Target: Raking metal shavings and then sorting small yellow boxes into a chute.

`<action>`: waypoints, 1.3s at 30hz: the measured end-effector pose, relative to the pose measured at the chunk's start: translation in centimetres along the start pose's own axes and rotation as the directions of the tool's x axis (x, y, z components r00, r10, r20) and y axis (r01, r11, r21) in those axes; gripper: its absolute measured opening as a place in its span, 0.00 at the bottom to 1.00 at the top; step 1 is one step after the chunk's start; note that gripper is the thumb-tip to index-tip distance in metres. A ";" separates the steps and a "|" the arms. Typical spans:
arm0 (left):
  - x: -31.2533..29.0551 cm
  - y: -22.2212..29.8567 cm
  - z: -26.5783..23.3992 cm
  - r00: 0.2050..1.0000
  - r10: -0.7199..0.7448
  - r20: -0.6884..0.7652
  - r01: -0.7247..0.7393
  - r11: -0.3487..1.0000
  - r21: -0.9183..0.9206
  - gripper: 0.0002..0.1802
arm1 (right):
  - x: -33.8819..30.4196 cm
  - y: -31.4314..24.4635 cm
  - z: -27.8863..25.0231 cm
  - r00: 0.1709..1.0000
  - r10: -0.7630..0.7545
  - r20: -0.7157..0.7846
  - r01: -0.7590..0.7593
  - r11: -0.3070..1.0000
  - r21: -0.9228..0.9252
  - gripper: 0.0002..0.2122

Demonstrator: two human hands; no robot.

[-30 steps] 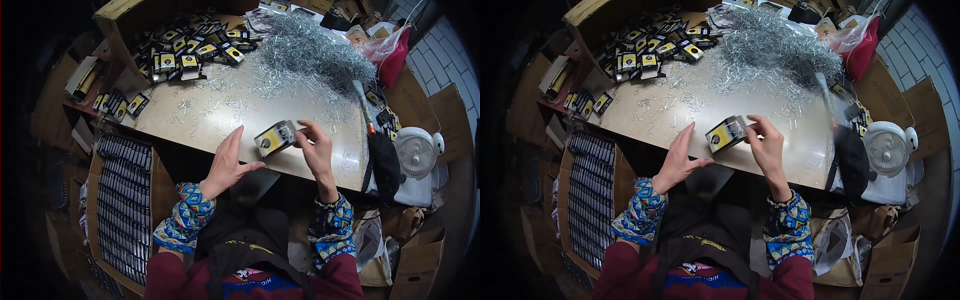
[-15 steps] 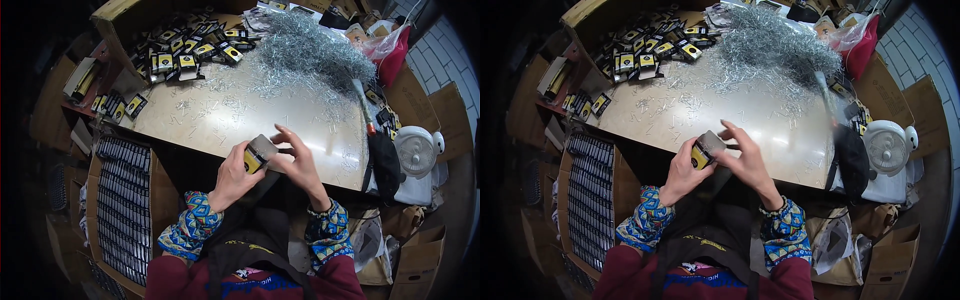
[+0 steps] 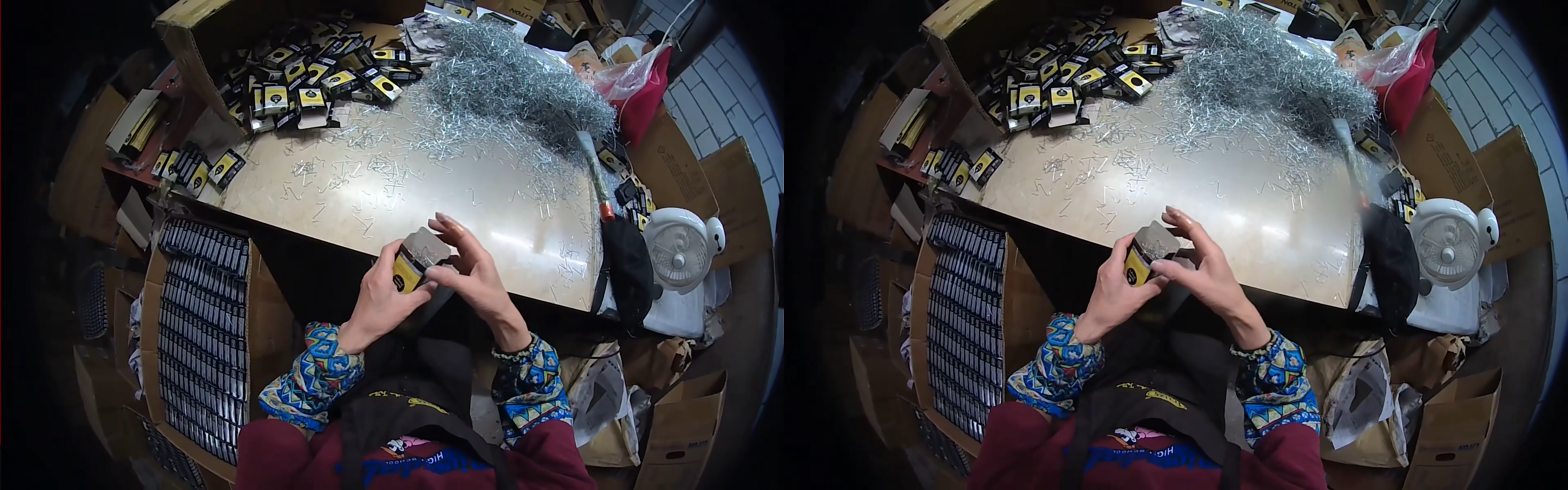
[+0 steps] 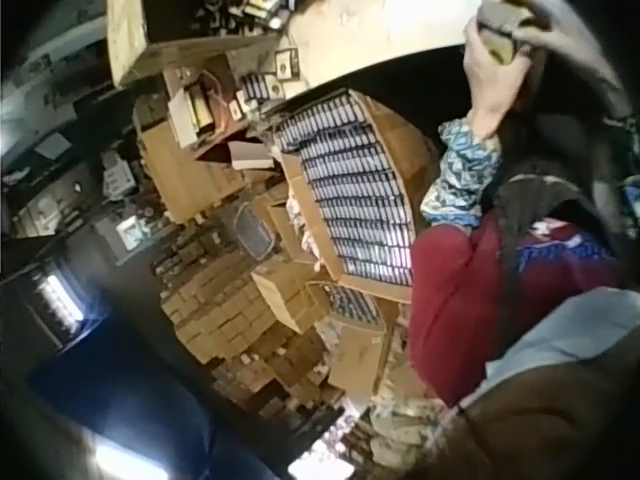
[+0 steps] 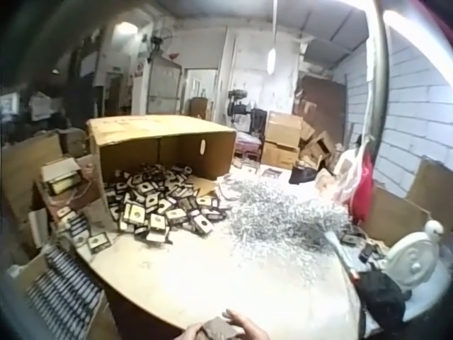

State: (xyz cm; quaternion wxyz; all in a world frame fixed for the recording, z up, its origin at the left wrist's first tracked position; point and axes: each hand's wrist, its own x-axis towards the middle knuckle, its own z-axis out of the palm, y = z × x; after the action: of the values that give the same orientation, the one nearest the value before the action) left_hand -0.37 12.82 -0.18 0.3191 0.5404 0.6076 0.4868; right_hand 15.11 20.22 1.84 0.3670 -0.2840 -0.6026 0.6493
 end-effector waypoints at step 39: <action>-1.3 -1.1 1.5 0.974 0.187 -0.130 -0.184 0.982 0.036 0.44 | -3.5 0.8 1.0 0.865 -0.477 -0.156 0.298 0.737 -0.607 0.10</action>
State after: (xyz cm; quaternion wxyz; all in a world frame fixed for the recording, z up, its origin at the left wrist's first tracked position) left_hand 0.87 12.03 -1.88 0.2247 0.5649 0.5800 0.5423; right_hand 16.19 16.73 0.90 0.4822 -0.3412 -0.7496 0.2987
